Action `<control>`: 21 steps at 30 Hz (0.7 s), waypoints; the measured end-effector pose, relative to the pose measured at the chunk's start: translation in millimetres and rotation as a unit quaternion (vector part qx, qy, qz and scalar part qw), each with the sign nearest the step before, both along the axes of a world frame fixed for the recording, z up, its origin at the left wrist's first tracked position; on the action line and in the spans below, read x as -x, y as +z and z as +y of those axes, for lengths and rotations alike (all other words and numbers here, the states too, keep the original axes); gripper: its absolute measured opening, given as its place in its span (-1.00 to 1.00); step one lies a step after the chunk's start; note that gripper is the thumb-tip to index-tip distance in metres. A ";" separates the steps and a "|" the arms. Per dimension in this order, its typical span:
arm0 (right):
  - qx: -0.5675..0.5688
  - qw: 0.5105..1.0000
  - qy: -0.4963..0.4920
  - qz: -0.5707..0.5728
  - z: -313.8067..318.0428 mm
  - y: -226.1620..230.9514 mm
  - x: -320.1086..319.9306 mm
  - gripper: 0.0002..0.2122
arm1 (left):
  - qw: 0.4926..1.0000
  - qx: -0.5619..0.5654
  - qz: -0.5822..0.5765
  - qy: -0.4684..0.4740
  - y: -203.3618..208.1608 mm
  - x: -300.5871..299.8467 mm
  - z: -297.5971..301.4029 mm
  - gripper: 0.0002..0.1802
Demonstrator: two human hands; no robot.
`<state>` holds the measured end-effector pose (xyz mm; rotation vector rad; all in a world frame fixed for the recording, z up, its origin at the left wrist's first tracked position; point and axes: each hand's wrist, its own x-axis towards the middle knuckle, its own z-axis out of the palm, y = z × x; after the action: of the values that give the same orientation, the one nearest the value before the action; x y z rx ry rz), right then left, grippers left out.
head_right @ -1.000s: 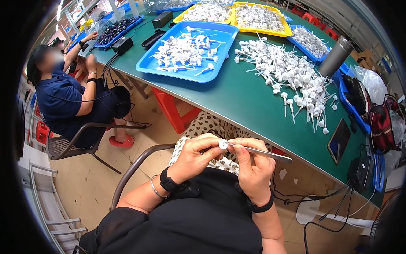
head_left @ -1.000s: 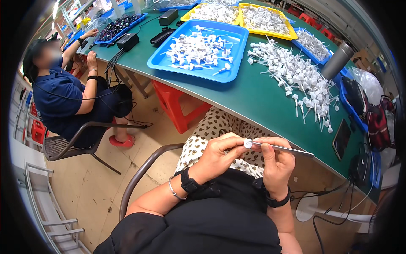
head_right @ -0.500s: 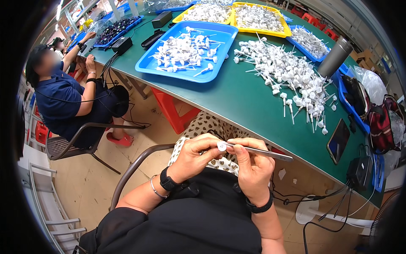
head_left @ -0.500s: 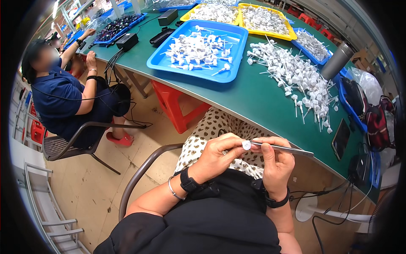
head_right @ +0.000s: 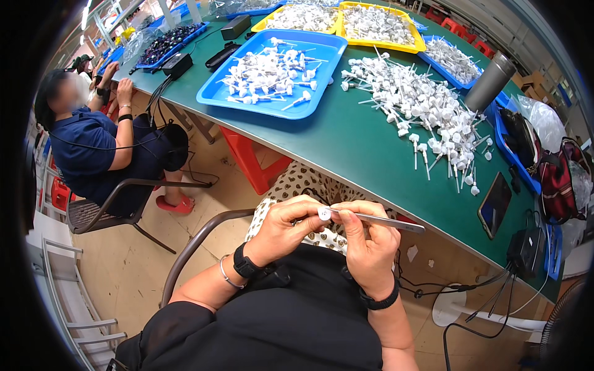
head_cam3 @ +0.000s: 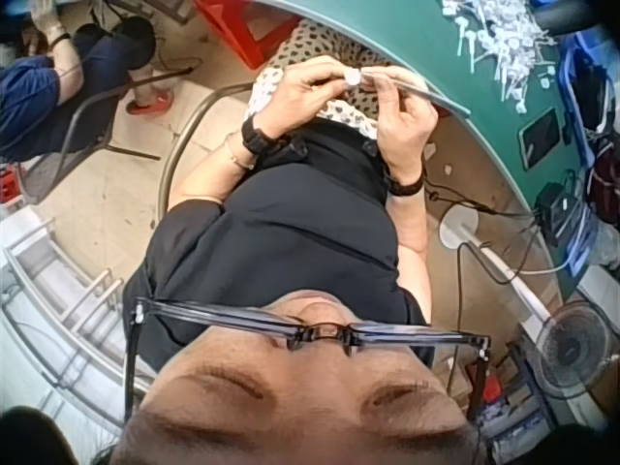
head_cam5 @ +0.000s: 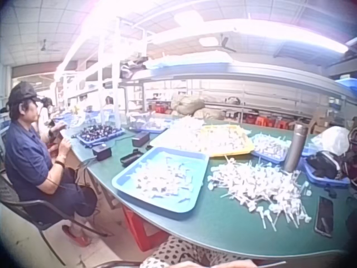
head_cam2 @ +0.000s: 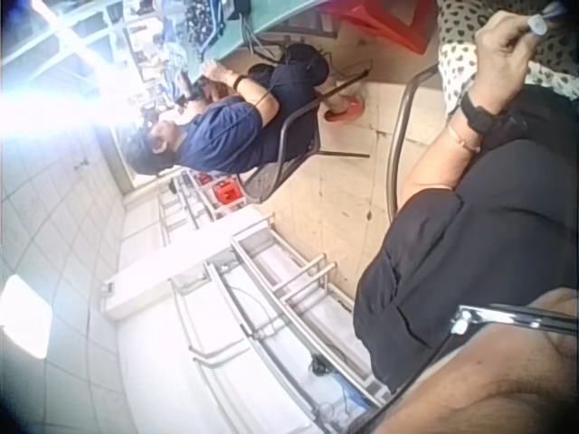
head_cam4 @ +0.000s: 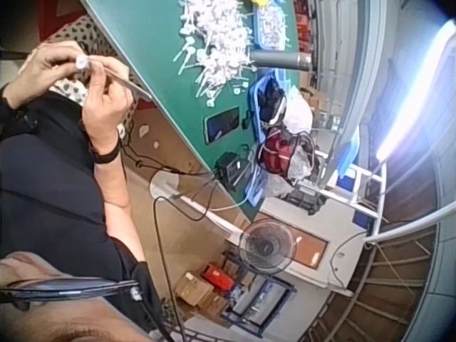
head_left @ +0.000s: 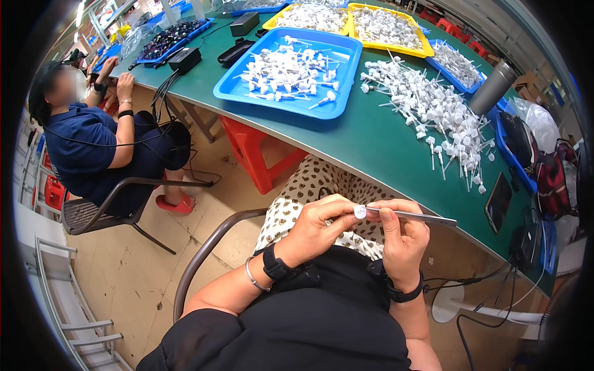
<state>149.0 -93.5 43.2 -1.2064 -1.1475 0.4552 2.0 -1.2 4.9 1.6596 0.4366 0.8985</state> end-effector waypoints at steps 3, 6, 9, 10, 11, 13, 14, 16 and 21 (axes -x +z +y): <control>-0.007 1.000 0.002 0.001 0.3 -0.9 -0.4 -0.92 | 1.000 0.000 0.008 -0.003 1.8 0.4 0.2 -0.84; -0.007 1.000 -0.003 0.022 0.5 -0.6 1.8 -0.92 | 1.000 -0.005 0.009 0.002 1.5 0.3 0.1 -0.84; -0.009 1.000 -0.005 0.021 0.3 -2.0 2.1 -0.92 | 1.000 0.003 0.000 0.009 0.5 -0.7 -0.9 -0.83; -0.011 1.000 -0.004 0.016 0.3 -2.3 1.7 -0.92 | 1.000 0.007 -0.004 0.012 0.3 -0.9 -1.3 -0.83; -0.006 1.000 -0.005 -0.011 0.1 -2.0 0.6 -0.92 | 1.000 0.006 -0.001 0.012 1.3 -0.5 -1.4 -0.83; 0.003 0.998 -0.005 -0.064 -1.0 -1.4 -2.7 -0.93 | 1.000 0.002 0.007 0.010 3.7 0.1 -1.4 -0.83; -0.002 0.997 -0.006 -0.077 -0.6 -1.8 -3.7 -0.93 | 1.000 -0.001 0.009 0.008 3.6 0.1 -1.0 -0.84; -0.011 0.995 -0.007 -0.104 0.9 -3.2 -5.1 -0.93 | 1.000 -0.007 0.014 0.005 3.0 0.4 -0.2 -0.84; -0.005 1.000 0.003 0.010 0.9 -1.3 0.5 -0.92 | 1.000 0.003 0.001 0.001 1.3 0.5 0.1 -0.84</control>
<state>148.5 -92.5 41.9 -1.1877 -1.1358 0.4645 1.5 -1.0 6.2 1.6542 0.4429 0.8970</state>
